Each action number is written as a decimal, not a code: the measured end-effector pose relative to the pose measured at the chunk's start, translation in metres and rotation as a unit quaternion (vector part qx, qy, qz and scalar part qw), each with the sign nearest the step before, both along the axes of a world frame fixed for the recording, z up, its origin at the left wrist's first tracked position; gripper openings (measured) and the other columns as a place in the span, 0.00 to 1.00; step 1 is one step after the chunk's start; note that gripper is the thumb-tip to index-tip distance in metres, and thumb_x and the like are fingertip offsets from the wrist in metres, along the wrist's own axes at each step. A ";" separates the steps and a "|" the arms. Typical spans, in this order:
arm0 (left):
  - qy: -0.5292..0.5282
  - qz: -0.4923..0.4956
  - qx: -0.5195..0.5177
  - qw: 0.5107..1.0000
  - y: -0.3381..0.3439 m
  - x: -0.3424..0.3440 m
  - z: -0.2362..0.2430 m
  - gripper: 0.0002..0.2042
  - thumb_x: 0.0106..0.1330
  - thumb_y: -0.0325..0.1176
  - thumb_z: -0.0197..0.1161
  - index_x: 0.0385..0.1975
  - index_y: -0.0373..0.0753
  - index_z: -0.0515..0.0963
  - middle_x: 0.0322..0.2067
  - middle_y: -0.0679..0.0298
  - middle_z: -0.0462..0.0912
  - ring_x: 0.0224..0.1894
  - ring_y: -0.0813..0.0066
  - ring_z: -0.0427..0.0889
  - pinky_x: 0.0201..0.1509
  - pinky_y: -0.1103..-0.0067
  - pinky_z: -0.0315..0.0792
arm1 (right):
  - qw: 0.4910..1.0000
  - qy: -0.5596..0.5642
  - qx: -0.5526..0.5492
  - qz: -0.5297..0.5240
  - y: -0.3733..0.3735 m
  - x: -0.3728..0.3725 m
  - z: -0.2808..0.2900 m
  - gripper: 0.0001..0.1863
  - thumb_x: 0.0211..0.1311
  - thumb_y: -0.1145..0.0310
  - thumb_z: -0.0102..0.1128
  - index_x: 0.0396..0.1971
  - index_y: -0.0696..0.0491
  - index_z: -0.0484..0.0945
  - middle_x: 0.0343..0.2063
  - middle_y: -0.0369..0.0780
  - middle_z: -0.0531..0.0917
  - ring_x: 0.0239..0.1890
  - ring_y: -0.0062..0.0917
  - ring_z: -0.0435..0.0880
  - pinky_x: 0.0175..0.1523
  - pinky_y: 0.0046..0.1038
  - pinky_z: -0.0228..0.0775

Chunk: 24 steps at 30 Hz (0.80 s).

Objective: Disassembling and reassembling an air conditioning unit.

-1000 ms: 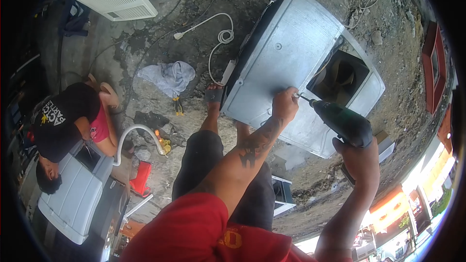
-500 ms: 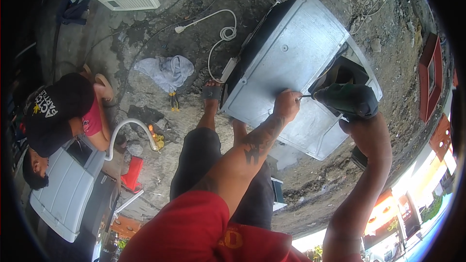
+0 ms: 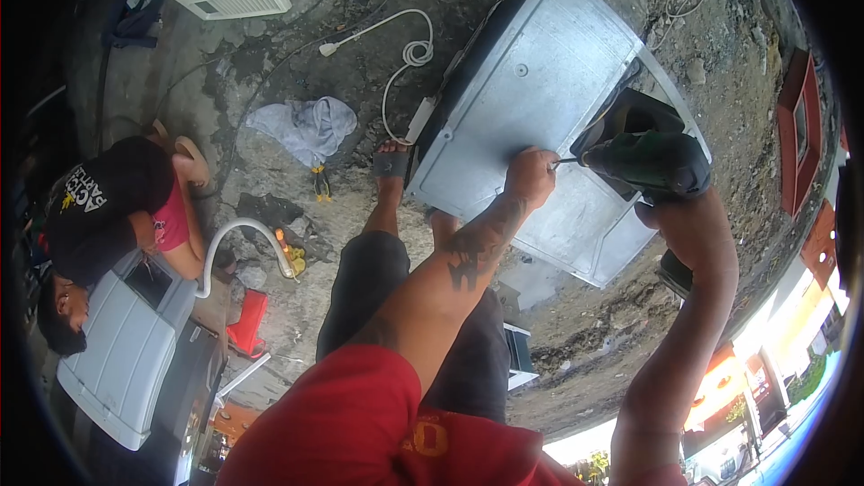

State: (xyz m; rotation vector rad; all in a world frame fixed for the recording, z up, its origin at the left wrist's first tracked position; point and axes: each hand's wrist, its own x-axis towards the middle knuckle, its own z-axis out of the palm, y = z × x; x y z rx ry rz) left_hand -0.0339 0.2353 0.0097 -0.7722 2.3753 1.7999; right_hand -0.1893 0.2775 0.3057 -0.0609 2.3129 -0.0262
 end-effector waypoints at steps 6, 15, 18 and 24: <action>0.003 -0.023 -0.010 1.000 -0.002 -0.003 -0.003 0.11 0.49 0.22 0.63 0.35 0.38 0.79 0.20 0.58 0.80 0.25 0.60 0.81 0.31 0.69 0.73 | 0.995 -0.084 0.055 0.006 -0.033 -0.044 -0.009 0.14 0.45 0.72 0.68 0.34 0.60 0.81 0.22 0.45 0.82 0.19 0.32 0.81 0.27 0.34 0.73; 0.012 -0.034 -0.035 0.999 0.000 -0.003 -0.003 0.10 0.49 0.23 0.64 0.33 0.39 0.79 0.20 0.58 0.79 0.26 0.59 0.80 0.31 0.67 0.72 | 0.987 -0.101 0.059 0.109 -0.055 -0.062 -0.028 0.09 0.44 0.77 0.65 0.28 0.62 0.80 0.13 0.41 0.77 0.11 0.26 0.75 0.16 0.30 0.66; 0.012 -0.045 -0.057 0.997 -0.003 -0.001 -0.002 0.10 0.49 0.24 0.64 0.34 0.39 0.79 0.21 0.58 0.78 0.27 0.58 0.80 0.32 0.66 0.72 | 0.988 -0.093 0.038 0.120 -0.051 -0.047 -0.022 0.10 0.45 0.77 0.65 0.31 0.62 0.81 0.15 0.42 0.79 0.14 0.27 0.78 0.18 0.30 0.68; 0.018 -0.065 -0.081 0.994 -0.001 -0.004 -0.003 0.09 0.53 0.26 0.65 0.35 0.40 0.80 0.26 0.56 0.78 0.31 0.55 0.80 0.36 0.64 0.73 | 0.985 -0.076 0.053 0.145 -0.059 -0.044 -0.015 0.11 0.44 0.77 0.65 0.31 0.63 0.82 0.18 0.45 0.81 0.16 0.30 0.81 0.21 0.32 0.73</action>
